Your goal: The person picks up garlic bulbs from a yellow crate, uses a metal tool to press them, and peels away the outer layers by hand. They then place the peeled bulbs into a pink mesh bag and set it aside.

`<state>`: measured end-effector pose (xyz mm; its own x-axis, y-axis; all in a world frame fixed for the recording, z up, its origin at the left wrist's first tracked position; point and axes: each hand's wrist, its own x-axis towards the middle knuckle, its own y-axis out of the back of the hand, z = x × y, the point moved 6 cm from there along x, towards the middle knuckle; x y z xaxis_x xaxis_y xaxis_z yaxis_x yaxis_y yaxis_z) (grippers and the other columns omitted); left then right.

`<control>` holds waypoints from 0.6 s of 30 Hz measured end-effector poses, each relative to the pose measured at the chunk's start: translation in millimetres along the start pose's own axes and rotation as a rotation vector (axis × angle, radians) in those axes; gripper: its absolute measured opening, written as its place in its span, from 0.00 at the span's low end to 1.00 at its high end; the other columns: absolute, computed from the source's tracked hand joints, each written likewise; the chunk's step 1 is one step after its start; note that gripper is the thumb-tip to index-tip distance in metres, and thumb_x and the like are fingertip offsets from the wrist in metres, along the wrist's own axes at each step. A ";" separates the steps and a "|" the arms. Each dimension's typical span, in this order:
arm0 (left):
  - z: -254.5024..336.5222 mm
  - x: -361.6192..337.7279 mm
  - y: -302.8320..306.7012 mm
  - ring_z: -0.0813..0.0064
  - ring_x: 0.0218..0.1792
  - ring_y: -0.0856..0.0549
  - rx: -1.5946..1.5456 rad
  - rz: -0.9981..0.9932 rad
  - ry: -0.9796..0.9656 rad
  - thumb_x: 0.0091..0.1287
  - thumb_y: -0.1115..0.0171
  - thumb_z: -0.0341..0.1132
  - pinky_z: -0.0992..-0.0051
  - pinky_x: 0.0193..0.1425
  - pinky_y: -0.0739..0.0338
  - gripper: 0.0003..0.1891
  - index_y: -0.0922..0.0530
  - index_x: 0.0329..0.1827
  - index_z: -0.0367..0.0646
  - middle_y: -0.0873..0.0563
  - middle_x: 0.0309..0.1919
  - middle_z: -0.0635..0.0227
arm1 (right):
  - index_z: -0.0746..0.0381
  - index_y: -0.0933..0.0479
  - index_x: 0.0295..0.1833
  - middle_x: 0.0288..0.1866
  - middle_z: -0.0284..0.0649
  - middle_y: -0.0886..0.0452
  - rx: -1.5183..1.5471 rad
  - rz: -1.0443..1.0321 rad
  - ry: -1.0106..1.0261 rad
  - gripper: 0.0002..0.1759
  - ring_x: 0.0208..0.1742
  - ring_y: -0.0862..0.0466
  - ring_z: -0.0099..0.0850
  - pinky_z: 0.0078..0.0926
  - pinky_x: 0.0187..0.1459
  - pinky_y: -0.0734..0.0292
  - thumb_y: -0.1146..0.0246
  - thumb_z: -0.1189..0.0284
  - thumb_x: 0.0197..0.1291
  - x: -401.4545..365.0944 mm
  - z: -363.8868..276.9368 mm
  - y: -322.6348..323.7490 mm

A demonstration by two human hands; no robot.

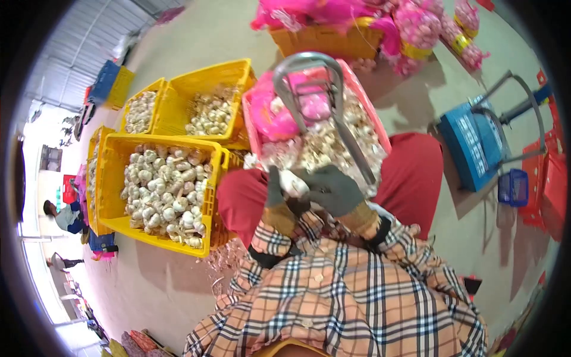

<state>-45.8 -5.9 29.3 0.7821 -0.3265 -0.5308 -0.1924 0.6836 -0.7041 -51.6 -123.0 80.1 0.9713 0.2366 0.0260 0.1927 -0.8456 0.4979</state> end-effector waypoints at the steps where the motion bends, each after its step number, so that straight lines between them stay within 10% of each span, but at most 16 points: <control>1: 2.4 -1.0 -7.8 0.72 0.20 0.33 0.008 -0.115 0.040 0.68 0.56 0.56 0.73 0.21 0.37 0.27 0.34 0.17 0.45 0.35 0.16 0.69 | 0.52 0.25 0.56 0.34 0.42 0.24 -0.003 0.049 0.036 0.26 0.39 0.25 0.33 0.26 0.42 0.29 0.34 0.65 0.48 -1.4 -1.2 -0.4; 5: 27.0 1.5 -4.7 0.74 0.17 0.35 0.054 0.004 -0.048 0.68 0.55 0.54 0.75 0.20 0.42 0.29 0.38 0.10 0.46 0.37 0.12 0.71 | 0.56 0.21 0.50 0.35 0.41 0.23 0.077 0.116 0.067 0.21 0.37 0.24 0.33 0.27 0.41 0.28 0.34 0.72 0.47 7.1 -22.5 -2.6; 6: 38.0 6.7 -5.0 0.73 0.19 0.29 -0.113 -0.371 -0.053 0.67 0.51 0.51 0.77 0.20 0.38 0.23 0.30 0.19 0.44 0.29 0.16 0.68 | 0.57 0.20 0.47 0.36 0.39 0.23 0.139 0.127 0.104 0.18 0.36 0.23 0.32 0.26 0.40 0.28 0.34 0.77 0.47 12.5 -20.4 -8.4; 10: 99.3 7.7 103.3 0.73 0.20 0.27 0.053 -0.134 -0.426 0.67 0.51 0.50 0.78 0.20 0.35 0.21 0.29 0.22 0.44 0.27 0.18 0.68 | 0.62 0.22 0.47 0.40 0.38 0.26 0.292 0.200 0.349 0.20 0.40 0.22 0.27 0.18 0.39 0.24 0.42 0.91 0.49 16.2 -54.3 -8.2; 13: 148.0 -11.1 150.1 0.72 0.21 0.25 0.232 0.087 -0.651 0.67 0.51 0.49 0.78 0.21 0.33 0.19 0.27 0.25 0.44 0.25 0.21 0.67 | 0.65 0.21 0.45 0.43 0.41 0.24 0.473 0.117 0.218 0.17 0.41 0.22 0.30 0.23 0.42 0.25 0.35 0.85 0.46 16.2 -47.3 -16.3; 15: 191.3 -6.8 160.7 0.72 0.22 0.23 0.352 0.198 -0.787 0.67 0.51 0.48 0.79 0.21 0.32 0.18 0.27 0.27 0.44 0.24 0.22 0.66 | 0.63 0.21 0.47 0.48 0.50 0.25 -0.295 0.064 0.349 0.16 0.44 0.21 0.42 0.32 0.49 0.27 0.35 0.78 0.48 18.7 -60.6 -15.4; 18: 257.4 10.5 175.5 0.71 0.23 0.21 0.543 0.368 -0.949 0.67 0.51 0.47 0.79 0.22 0.30 0.16 0.25 0.31 0.43 0.22 0.25 0.65 | 0.62 0.19 0.39 0.49 0.51 0.24 -0.378 0.016 0.217 0.12 0.47 0.23 0.47 0.37 0.52 0.30 0.35 0.69 0.49 2.2 -4.6 -12.8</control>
<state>81.2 278.7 21.6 0.9067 0.4160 0.0687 -0.4013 0.9015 -0.1621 -52.5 -109.5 77.8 0.9139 0.3545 0.1979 0.0741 -0.6250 0.7771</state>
